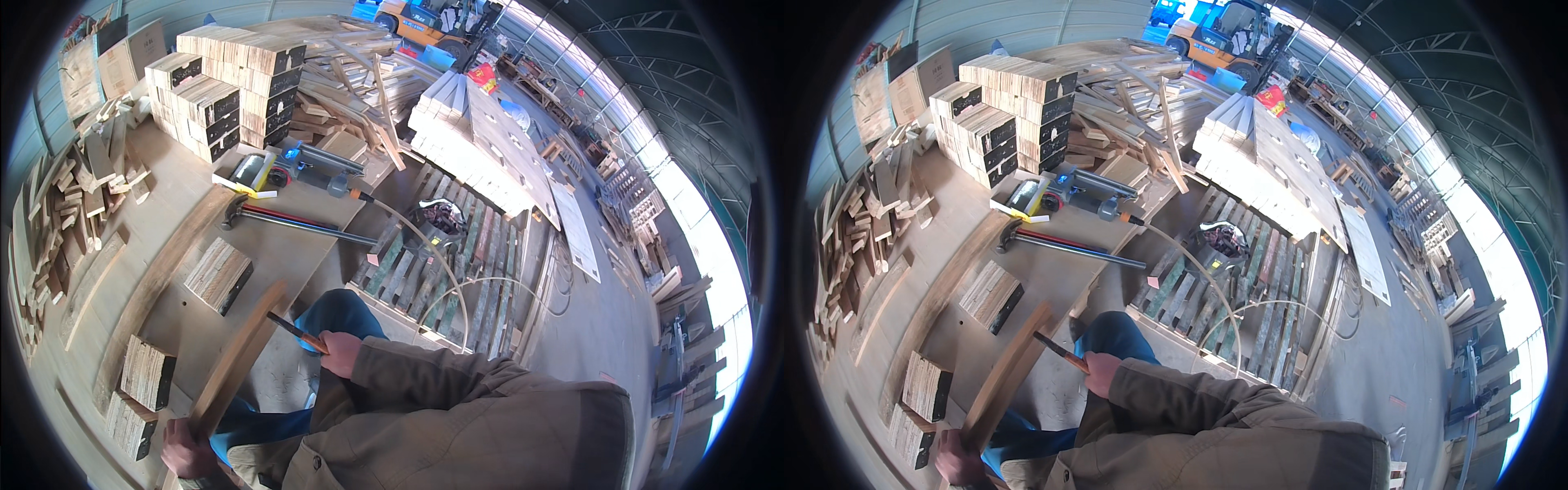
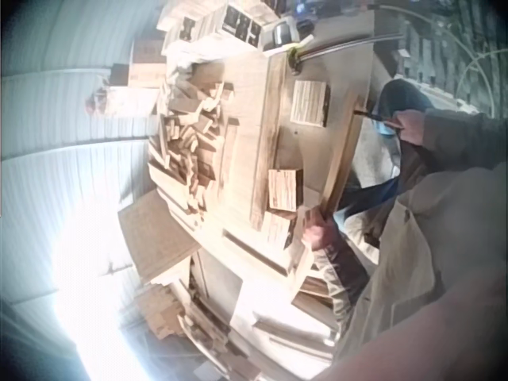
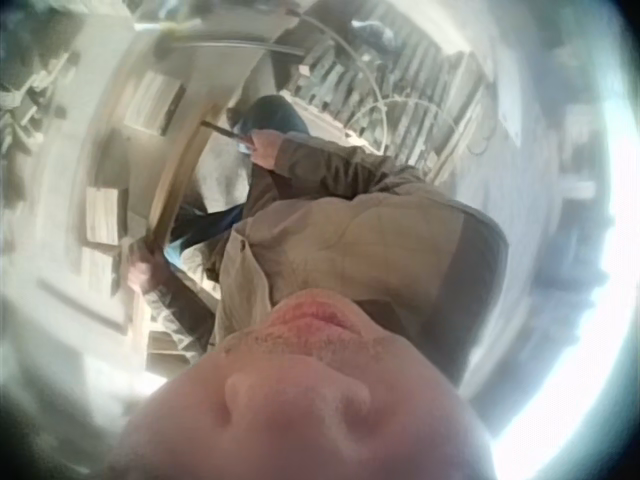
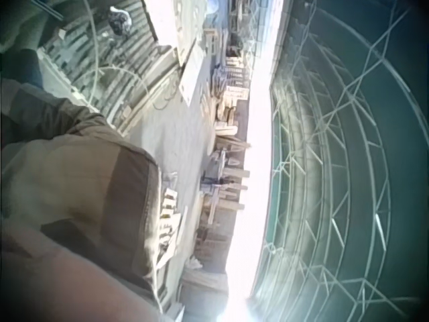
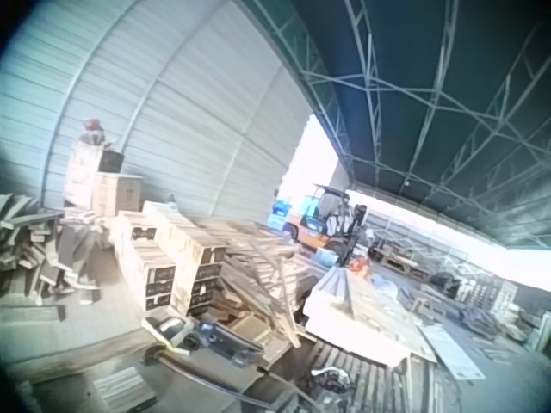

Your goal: The person uses a hammer and nail set to drive nails into small wooden pieces on a workbench, then uses pliers to remove a nail from a longer wooden plank. The person places the plank aside after removal.

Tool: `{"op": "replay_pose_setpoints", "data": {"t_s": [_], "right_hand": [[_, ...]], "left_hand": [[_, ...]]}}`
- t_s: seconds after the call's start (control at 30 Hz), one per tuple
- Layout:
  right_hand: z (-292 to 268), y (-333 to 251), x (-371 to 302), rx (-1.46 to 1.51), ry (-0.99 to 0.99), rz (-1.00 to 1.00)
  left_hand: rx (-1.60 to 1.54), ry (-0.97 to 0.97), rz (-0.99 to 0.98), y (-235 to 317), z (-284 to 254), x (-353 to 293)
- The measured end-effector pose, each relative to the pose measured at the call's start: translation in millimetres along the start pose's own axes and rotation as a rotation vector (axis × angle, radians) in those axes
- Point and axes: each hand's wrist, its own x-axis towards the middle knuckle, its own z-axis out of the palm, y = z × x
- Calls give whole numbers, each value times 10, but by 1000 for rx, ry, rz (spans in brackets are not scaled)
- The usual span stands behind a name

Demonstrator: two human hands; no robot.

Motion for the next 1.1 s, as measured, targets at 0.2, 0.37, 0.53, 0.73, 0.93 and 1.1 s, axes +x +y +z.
{"op": "replay_pose_setpoints", "data": {"t_s": [0.2, 0.37, 0.53, 0.73, 0.93, 1.1], "right_hand": [[71, 86, 52, 73, 35, 9], [123, 204, 51, 156, 91, -63], [-32, 179, 43, 161, 46, -51], [-224, 80, 136, 185, 32, -96], [-378, 258, 244, 176, 49, -103], [-423, 385, 291, 183, 89, -55]], "left_hand": [[60, 65, -5, 50, 36, -10], [82, 30, -35, 31, -24, -97], [27, 22, 37, 42, -159, -71], [20, -69, -77, -32, -347, -112], [42, -147, -118, -75, -342, -182], [53, -120, -45, 146, -161, -95]]}}
